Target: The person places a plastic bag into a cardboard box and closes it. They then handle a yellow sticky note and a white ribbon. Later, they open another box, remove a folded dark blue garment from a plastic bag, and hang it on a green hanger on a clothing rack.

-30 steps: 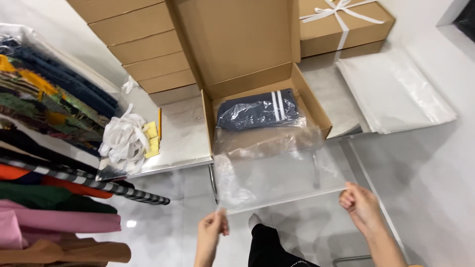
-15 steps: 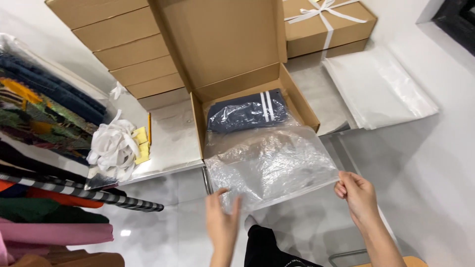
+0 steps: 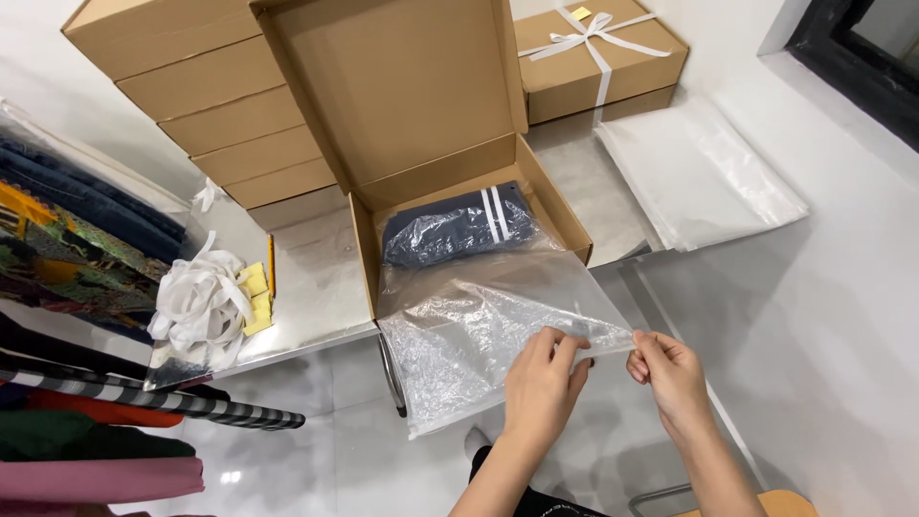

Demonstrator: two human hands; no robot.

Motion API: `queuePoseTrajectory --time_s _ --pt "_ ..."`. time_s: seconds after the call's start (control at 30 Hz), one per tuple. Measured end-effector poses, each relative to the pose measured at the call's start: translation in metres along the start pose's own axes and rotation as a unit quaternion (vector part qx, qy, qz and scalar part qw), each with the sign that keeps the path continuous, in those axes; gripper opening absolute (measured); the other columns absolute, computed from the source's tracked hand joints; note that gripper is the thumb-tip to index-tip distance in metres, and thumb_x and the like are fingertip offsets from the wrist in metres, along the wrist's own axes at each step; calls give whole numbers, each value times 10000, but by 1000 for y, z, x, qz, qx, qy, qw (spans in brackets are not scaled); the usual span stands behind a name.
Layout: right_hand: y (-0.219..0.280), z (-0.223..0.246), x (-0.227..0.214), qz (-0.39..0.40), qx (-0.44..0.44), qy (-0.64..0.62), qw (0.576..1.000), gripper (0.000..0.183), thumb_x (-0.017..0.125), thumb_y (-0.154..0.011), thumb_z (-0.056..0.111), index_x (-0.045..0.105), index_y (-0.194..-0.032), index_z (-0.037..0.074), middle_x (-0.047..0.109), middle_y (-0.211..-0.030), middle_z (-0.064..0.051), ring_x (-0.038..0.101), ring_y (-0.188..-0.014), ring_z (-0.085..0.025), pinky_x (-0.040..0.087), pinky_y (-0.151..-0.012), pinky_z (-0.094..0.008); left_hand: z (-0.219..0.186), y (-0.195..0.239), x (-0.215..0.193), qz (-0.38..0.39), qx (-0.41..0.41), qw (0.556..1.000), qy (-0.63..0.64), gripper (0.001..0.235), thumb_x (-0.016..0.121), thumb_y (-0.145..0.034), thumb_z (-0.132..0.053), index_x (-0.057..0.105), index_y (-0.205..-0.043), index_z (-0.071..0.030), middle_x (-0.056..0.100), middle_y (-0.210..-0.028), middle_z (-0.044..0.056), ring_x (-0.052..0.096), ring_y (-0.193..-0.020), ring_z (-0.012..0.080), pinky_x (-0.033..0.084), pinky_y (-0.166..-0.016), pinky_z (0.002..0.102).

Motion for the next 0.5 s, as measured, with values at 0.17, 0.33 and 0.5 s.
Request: queuePoseTrajectory --time_s 0.17,0.33,0.5 --pt "3 7 2 -3 12 -4 1000 472 575 -1062 113 382 -632 85 345 -583 -31 373 -565 -167 311 -596 -310 17 5 -3 7 12 1000 21 244 792 -945 -142 666 -1153 -116 597 -1104 64 611 -960 294 510 -674 416" --pt "-8 -8 -3 5 11 -20 1000 456 591 -1079 138 424 -658 91 365 -581 -24 392 -559 -167 323 -610 -298 47 19 -4 -4 -9 999 31 340 876 -903 -250 683 -1163 -146 615 -1079 37 620 -989 278 521 -779 411" --pt "-13 -14 -4 -10 36 -65 997 448 598 -1068 109 399 -667 87 311 -609 -26 357 -572 -173 300 -589 -314 70 33 -9 -6 -22 1000 21 419 864 -877 -391 689 -1155 -132 646 -1098 51 614 -1026 292 524 -811 407"
Point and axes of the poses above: each hand's wrist, its own y-axis away from the middle knuckle, its own x-axis out of the palm, z = x × y, the point moved 5 cm from there along -y, towards the middle knuckle
